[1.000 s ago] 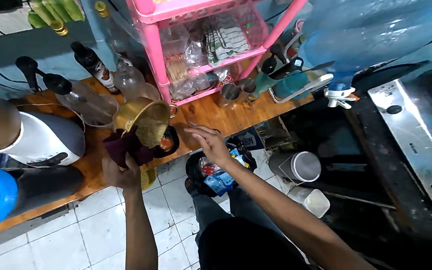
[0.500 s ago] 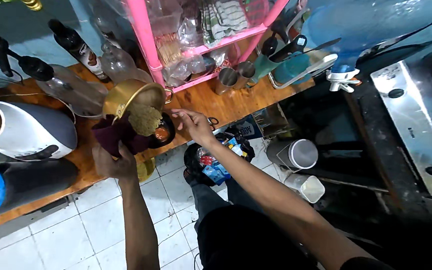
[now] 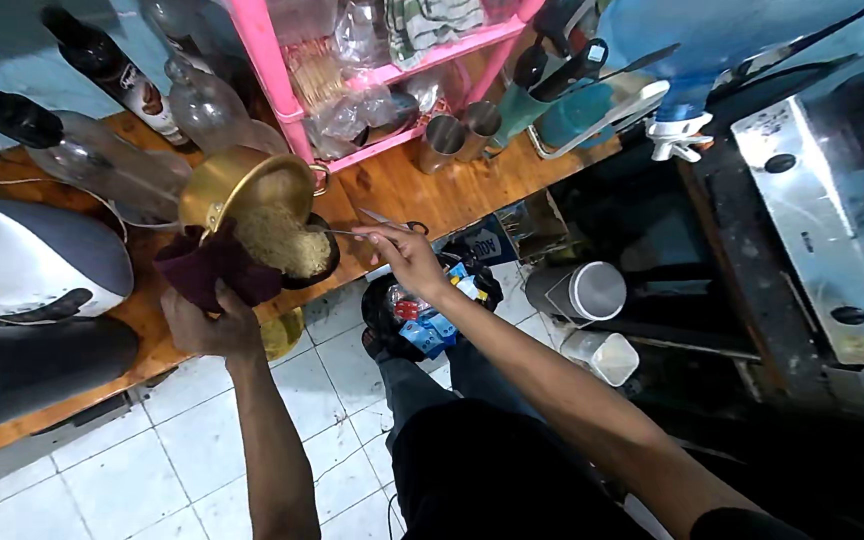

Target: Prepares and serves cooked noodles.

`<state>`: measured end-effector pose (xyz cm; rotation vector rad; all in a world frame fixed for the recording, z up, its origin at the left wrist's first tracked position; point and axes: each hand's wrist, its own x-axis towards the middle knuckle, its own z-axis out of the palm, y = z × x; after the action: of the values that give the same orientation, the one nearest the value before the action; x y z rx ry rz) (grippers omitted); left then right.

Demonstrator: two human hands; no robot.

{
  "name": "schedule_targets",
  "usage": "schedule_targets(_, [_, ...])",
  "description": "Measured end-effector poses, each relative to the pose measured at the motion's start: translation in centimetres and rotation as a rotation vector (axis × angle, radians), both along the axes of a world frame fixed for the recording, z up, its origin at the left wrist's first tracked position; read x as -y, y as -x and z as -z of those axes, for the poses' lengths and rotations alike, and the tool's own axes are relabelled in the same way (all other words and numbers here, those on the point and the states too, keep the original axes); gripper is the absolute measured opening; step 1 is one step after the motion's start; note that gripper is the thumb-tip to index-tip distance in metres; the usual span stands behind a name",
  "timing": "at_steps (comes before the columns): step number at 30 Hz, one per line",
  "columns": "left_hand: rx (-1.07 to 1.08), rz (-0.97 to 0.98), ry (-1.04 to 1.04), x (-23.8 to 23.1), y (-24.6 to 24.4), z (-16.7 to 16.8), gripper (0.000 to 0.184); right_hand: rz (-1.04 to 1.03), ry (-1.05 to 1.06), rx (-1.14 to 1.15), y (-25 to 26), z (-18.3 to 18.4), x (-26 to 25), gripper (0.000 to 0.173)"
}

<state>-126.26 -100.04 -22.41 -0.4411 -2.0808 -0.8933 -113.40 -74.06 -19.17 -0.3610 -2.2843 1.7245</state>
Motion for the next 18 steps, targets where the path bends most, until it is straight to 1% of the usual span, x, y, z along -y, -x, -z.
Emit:
schedule_targets(4, [-0.009, 0.009, -0.014, 0.0, 0.0, -0.3, 0.028, -0.001, -0.08, -0.072, -0.3, -0.2, 0.0, 0.031])
schedule_targets(10, [-0.008, 0.023, -0.025, 0.2, 0.2, -0.6, 0.028, -0.01, -0.239, -0.195, 0.7, -0.7, 0.5, 0.028])
schedule_targets(15, [-0.013, 0.026, -0.031, 0.4, 0.1, -1.2, 0.029, 0.048, -0.184, -0.228, 2.1, -1.1, 1.2, 0.027])
schedule_targets(18, [0.029, 0.013, -0.023, 0.6, -0.3, -1.5, 0.03, 0.067, -0.137, -0.211, 3.0, -1.0, 1.6, 0.028])
